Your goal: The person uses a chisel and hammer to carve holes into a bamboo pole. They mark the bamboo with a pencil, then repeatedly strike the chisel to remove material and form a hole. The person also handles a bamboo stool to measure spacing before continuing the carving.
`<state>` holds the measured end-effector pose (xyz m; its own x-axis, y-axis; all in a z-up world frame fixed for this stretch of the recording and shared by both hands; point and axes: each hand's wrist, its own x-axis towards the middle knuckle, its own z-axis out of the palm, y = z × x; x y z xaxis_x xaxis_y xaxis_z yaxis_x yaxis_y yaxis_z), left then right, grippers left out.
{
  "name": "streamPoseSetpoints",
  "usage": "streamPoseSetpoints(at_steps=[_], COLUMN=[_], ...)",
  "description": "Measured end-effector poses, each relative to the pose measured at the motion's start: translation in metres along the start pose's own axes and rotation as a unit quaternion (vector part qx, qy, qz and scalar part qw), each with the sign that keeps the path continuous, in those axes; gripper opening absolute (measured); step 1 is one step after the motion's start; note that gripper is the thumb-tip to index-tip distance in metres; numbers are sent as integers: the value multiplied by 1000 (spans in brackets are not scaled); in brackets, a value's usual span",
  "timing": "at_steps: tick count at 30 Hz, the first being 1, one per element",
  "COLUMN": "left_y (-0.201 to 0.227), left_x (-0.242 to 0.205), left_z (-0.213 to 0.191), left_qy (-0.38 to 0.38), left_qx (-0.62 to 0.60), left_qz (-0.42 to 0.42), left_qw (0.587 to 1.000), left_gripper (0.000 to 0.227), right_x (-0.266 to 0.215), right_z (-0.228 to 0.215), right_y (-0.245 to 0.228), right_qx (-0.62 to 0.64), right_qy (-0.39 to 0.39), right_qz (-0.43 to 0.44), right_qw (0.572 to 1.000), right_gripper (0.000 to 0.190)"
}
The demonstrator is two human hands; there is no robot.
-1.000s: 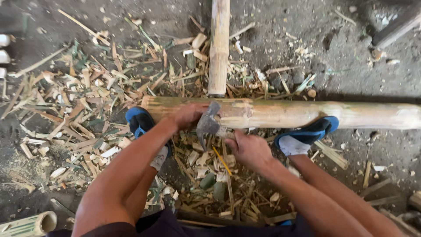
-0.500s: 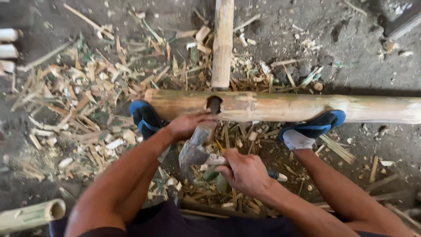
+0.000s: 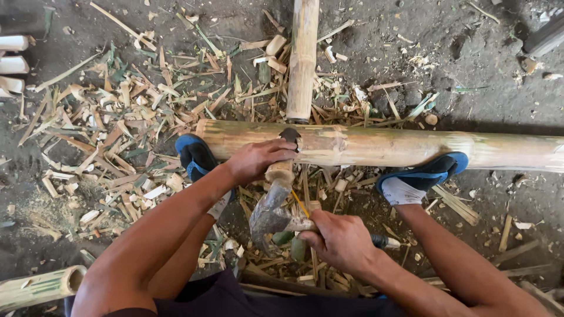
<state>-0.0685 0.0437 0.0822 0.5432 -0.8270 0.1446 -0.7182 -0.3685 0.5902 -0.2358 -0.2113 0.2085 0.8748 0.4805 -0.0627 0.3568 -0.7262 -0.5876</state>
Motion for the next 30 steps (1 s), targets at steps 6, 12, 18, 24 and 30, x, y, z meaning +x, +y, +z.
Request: streamPoseSetpoints(at_steps=[6, 12, 18, 24, 30], left_y=[5, 1, -6, -19, -30], left_x=[-5, -2, 14, 29, 38], left_z=[5, 9, 10, -3, 4], left_qy=[-10, 1, 19, -3, -29], left_qx=[47, 25, -16, -67, 14], left_qz=[24, -9, -8, -50, -86], left_qw=[999, 1000, 1000, 996, 996], left_gripper=[65, 68, 65, 49, 54], right_x=[-3, 2, 47, 42, 63], right_z=[5, -8, 0, 15, 8], right_y=[6, 1, 17, 43, 58], right_qx=[2, -17, -80, -58, -78], right_qy=[-30, -7, -267, 29, 21], right_qz=[47, 17, 263, -21, 104], right_qw=[998, 1000, 924, 998, 991], right_gripper=[36, 35, 43, 45, 44])
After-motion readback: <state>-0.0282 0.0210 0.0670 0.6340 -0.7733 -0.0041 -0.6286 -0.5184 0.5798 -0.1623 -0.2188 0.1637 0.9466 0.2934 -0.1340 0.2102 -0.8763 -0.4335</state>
